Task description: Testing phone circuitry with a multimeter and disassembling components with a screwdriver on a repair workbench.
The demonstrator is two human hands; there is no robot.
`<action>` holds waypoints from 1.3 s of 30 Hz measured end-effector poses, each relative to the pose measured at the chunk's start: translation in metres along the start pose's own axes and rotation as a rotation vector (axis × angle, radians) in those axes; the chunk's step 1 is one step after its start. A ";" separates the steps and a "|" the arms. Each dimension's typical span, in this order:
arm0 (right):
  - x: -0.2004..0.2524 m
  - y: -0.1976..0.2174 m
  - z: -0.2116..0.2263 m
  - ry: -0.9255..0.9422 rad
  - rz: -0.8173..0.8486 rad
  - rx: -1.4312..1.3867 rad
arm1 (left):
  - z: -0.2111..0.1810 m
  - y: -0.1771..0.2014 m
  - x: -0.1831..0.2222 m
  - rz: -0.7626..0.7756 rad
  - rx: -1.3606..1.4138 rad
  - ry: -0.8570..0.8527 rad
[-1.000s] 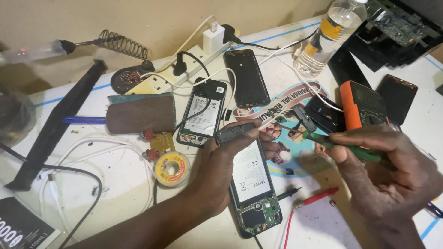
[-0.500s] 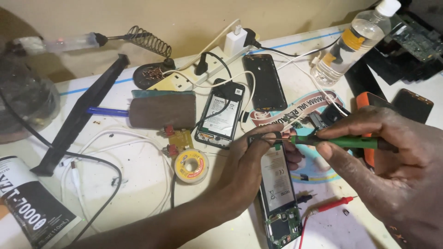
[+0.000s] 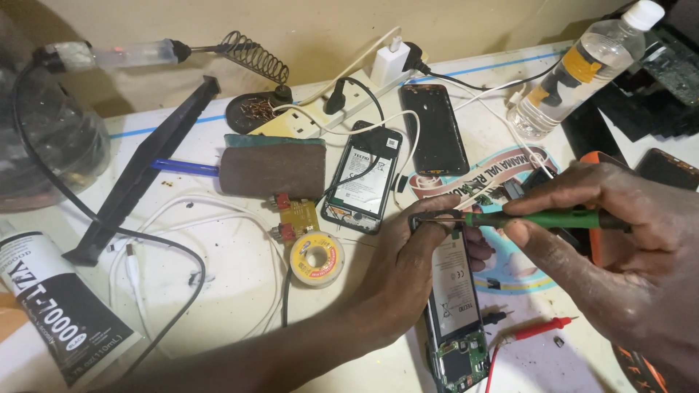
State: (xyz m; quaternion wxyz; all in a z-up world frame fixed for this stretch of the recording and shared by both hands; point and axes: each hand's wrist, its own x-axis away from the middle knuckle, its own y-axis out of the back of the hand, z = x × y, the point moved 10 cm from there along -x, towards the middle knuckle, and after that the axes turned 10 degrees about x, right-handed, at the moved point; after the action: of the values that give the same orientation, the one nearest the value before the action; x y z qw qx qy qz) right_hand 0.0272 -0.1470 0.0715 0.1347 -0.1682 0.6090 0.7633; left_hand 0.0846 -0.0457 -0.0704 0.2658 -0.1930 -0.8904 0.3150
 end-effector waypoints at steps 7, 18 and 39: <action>-0.015 0.002 -0.003 -0.018 0.070 0.040 | 0.015 -0.002 -0.006 0.098 0.125 0.025; -0.048 -0.017 -0.012 0.087 0.417 0.094 | 0.017 -0.003 -0.014 0.155 0.173 -0.049; -0.046 -0.014 0.015 0.248 0.460 0.109 | 0.011 0.003 -0.008 0.063 0.101 -0.067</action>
State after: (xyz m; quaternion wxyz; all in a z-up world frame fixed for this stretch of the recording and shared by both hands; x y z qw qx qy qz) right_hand 0.0734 -0.1289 0.0818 -0.1090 -0.1100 0.6835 0.7134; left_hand 0.0848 -0.0523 -0.0819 0.2352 -0.1965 -0.8754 0.3739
